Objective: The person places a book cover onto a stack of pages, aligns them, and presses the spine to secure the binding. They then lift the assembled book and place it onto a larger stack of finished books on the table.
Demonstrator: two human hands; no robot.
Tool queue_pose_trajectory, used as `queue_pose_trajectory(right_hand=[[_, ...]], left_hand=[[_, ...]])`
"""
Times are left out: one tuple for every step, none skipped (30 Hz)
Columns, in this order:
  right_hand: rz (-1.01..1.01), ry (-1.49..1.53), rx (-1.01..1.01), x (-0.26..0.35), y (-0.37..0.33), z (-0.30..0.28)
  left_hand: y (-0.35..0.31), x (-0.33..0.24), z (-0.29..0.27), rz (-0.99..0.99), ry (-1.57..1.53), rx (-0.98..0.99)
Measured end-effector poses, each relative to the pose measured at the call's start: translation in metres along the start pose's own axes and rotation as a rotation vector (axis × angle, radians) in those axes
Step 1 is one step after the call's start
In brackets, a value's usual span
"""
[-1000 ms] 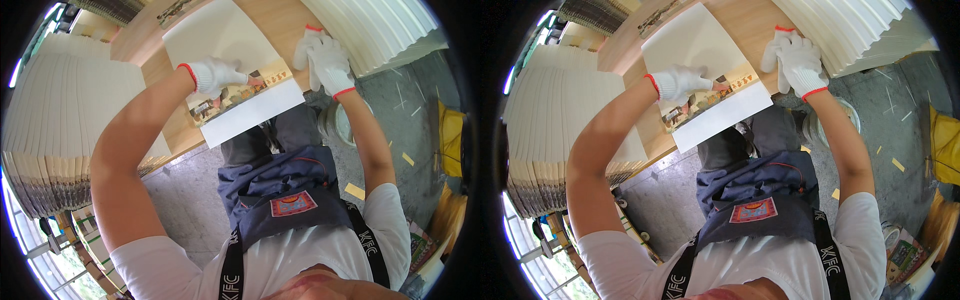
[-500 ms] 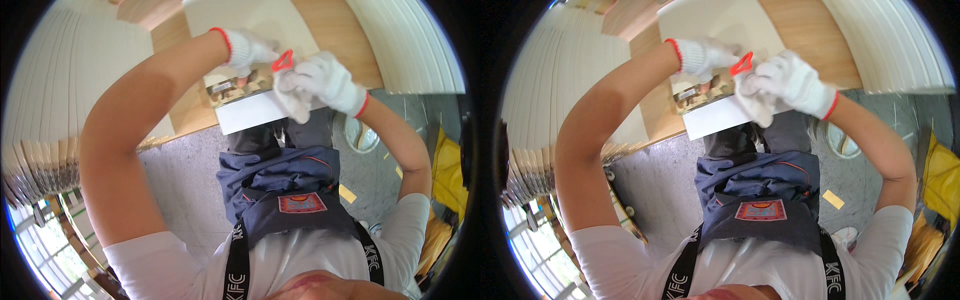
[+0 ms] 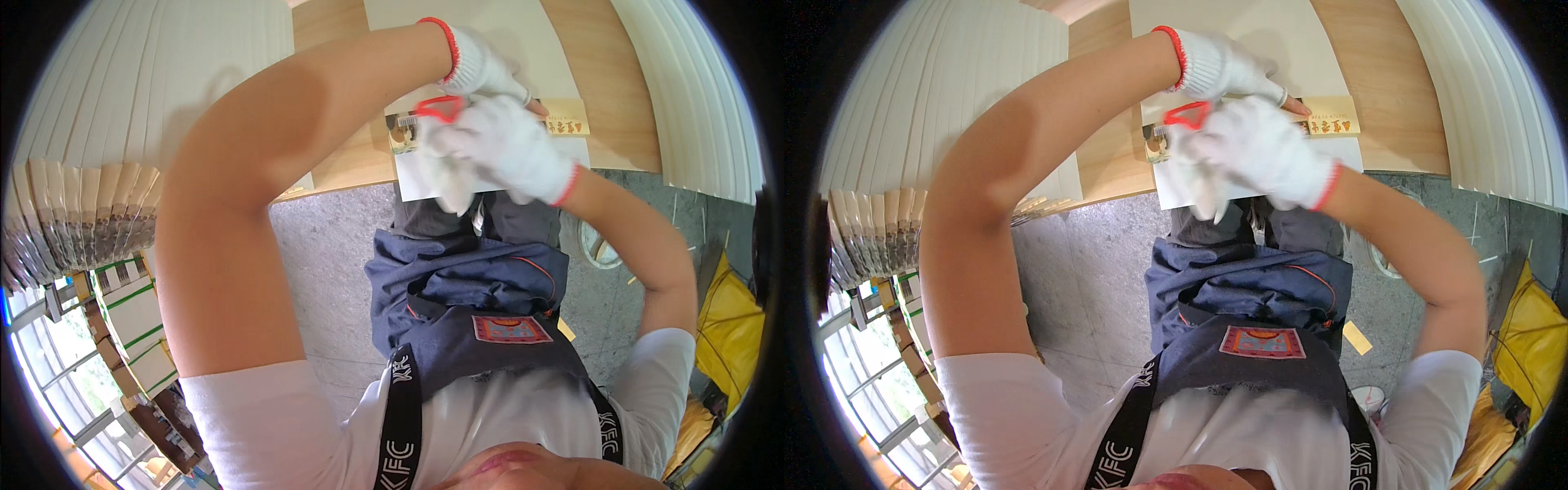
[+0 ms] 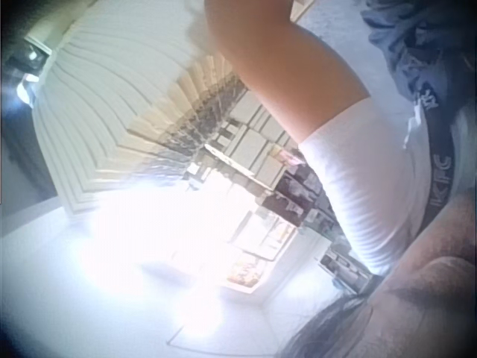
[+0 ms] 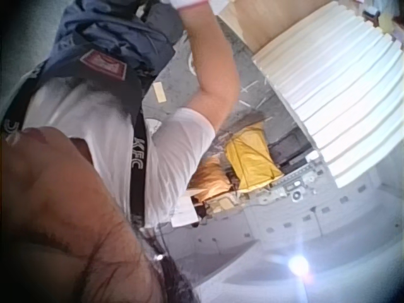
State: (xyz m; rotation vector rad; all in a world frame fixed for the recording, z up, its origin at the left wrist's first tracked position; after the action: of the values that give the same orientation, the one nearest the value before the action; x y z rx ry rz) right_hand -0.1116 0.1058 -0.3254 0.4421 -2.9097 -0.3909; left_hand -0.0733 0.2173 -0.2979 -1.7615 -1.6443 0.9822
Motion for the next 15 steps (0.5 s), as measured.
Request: queue_pose_trajectory(right_hand=[[0.042, 0.018, 0.008, 0.012, 0.019, 0.003], [0.059, -0.064, 0.059, 0.025, 0.038, 0.018], [0.238, -0.121, 0.050, 0.036, 0.054, 0.038], [0.170, -0.171, 0.031, 0.041, 0.060, 0.033], [0.102, -0.223, 0.012, 0.044, 0.064, 0.027], [0.058, -0.192, 0.007, 0.042, 0.062, 0.029], [0.020, -0.172, 0.005, 0.030, 0.055, 0.029], [-0.017, -0.154, 0.003, 0.019, 0.044, 0.029], [-0.060, -0.144, 0.035, 0.011, 0.028, 0.018], [-0.092, -0.125, 0.077, -0.005, 0.005, 0.003], [-0.090, -0.125, 0.099, -0.008, -0.002, -0.004], [-0.104, -0.123, 0.118, -0.008, -0.007, -0.011], [-0.082, -0.133, 0.122, -0.002, -0.007, -0.013], [-0.041, -0.149, 0.122, 0.001, -0.006, -0.014], [0.002, -0.196, -0.072, 0.009, 0.002, 0.004]], left_hand=[[-0.006, -0.007, -0.007, -0.100, -0.144, -0.004], [-0.005, -0.010, -0.007, -0.002, -0.044, 0.000], [-0.005, -0.009, -0.004, 0.089, 0.051, 0.005], [-0.006, -0.007, -0.001, 0.152, 0.107, -0.002], [-0.008, -0.005, 0.002, 0.213, 0.167, -0.012], [-0.009, -0.003, 0.004, 0.245, 0.203, -0.034], [-0.010, -0.004, 0.001, 0.283, 0.246, -0.063], [-0.010, -0.006, -0.005, 0.158, 0.118, -0.020], [-0.018, -0.012, -0.010, 0.013, -0.029, 0.020], [-0.016, -0.009, -0.007, -0.019, -0.042, 0.039], [-0.015, -0.009, -0.007, -0.047, -0.044, 0.057], [-0.014, -0.004, -0.003, 0.011, 0.085, 0.042], [-0.012, -0.004, 0.001, 0.078, 0.220, 0.030], [-0.011, -0.006, -0.003, 0.007, 0.092, 0.014], [-0.011, -0.008, -0.005, -0.066, -0.037, -0.002]])
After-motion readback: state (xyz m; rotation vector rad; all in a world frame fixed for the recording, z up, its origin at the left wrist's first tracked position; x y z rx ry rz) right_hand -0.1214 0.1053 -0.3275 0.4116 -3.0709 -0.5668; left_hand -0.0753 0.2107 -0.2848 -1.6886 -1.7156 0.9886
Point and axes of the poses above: each hand's wrist, its own y-axis towards the middle knuckle, its own z-axis out of the palm, x = y × z, the point moved 4 cm from there along y, towards the middle knuckle, and after that the axes turned 10 degrees about x, right-handed, at the moved point
